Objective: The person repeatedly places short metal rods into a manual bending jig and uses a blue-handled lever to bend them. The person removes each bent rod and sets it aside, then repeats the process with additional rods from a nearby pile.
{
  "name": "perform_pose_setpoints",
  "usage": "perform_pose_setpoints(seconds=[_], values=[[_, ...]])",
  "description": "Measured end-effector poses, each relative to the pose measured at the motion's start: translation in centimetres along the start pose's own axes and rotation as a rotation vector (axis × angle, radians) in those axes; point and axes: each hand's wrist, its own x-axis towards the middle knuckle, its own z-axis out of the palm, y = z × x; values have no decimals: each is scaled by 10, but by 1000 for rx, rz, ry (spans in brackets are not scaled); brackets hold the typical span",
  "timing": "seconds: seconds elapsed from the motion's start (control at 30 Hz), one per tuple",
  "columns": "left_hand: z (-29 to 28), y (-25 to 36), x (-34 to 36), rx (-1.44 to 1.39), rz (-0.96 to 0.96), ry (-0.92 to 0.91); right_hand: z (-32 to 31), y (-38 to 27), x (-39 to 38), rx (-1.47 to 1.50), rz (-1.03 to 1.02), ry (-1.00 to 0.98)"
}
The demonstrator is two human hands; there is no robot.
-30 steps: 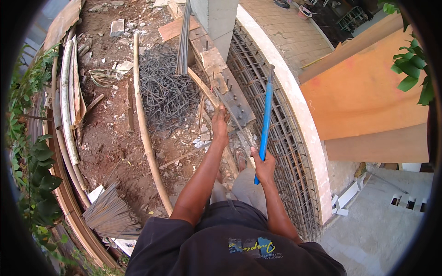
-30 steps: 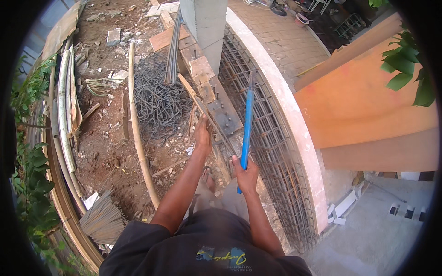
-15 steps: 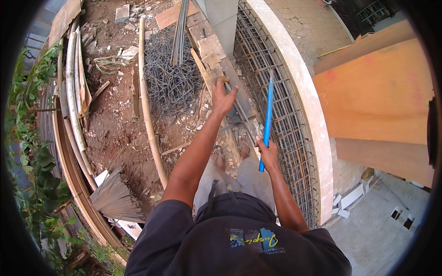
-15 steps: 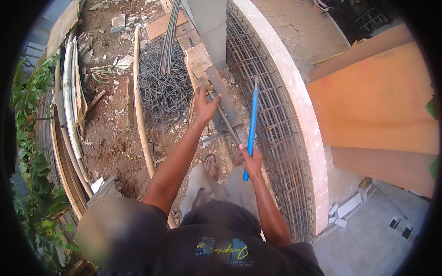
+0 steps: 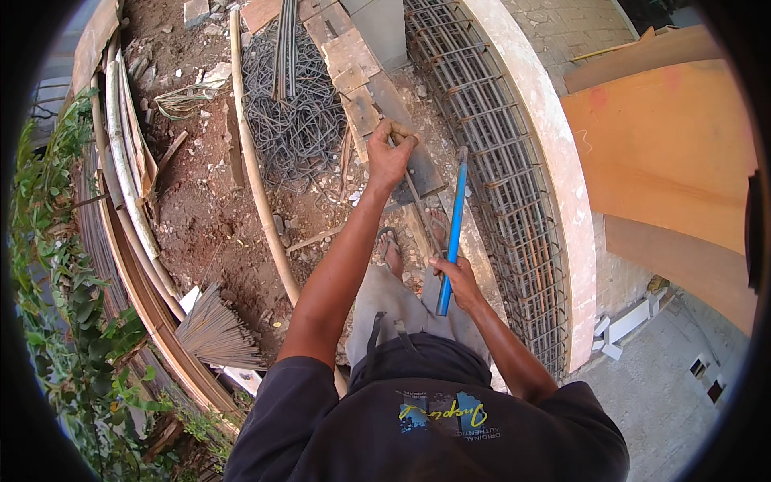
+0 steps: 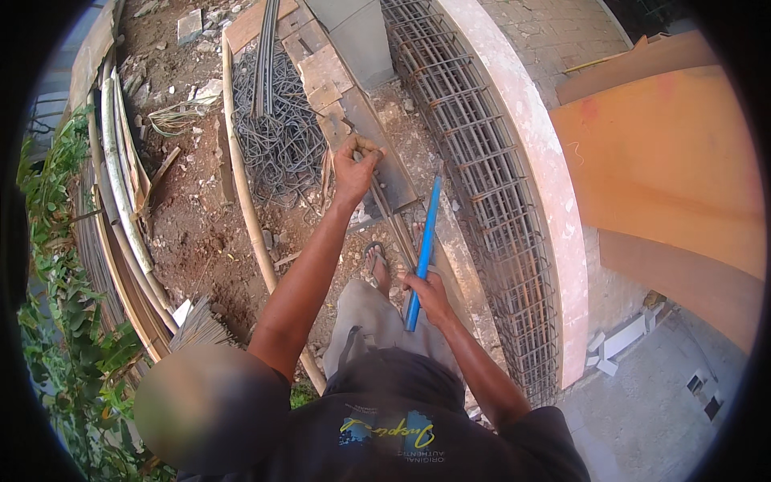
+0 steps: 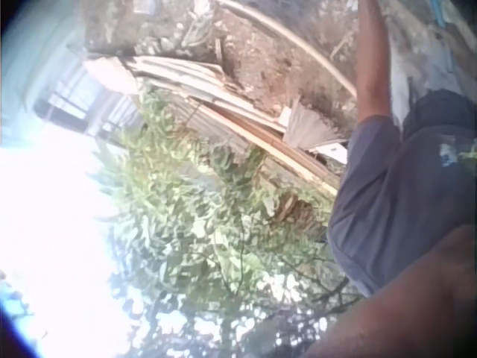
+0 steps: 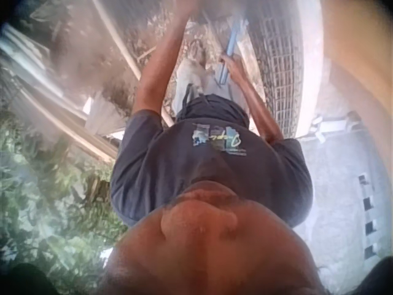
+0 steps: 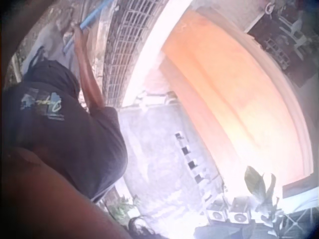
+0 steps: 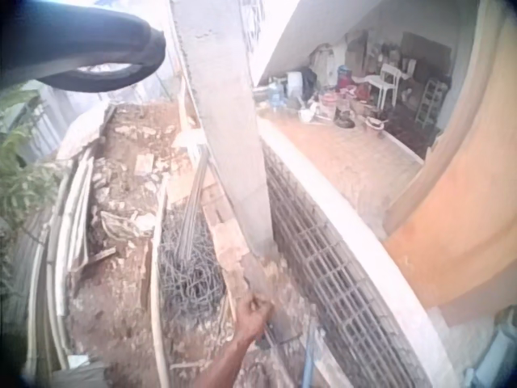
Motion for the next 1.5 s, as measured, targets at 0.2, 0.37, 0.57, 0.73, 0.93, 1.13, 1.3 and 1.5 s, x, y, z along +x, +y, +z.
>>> perform_pose_setpoints(seconds=[0.2, 0.37, 0.57, 0.73, 0.93, 1.13, 1.3, 1.5], values=[[-13, 10, 23, 100, -36, -194, -4, -8, 16, 140, 65, -220], [-19, 13, 35, 293, -30, -275, 20, 9, 28, 390, 98, -335], [-19, 20, 39, 418, -1, -357, 59, 23, 20, 582, 150, -290], [-17, 24, 39, 454, 8, -390, 89, 39, 26, 697, 112, -302], [-42, 2, 37, 294, 18, -393, 90, 43, 24, 535, 125, -237], [-47, 5, 31, 293, 24, -320, 44, -7, 8, 86, 13, -217], [-28, 10, 29, 255, 6, -278, 0, -11, 5, -87, -86, -214], [-24, 8, 30, 273, -12, -261, -5, -14, 9, -79, -185, -165]])
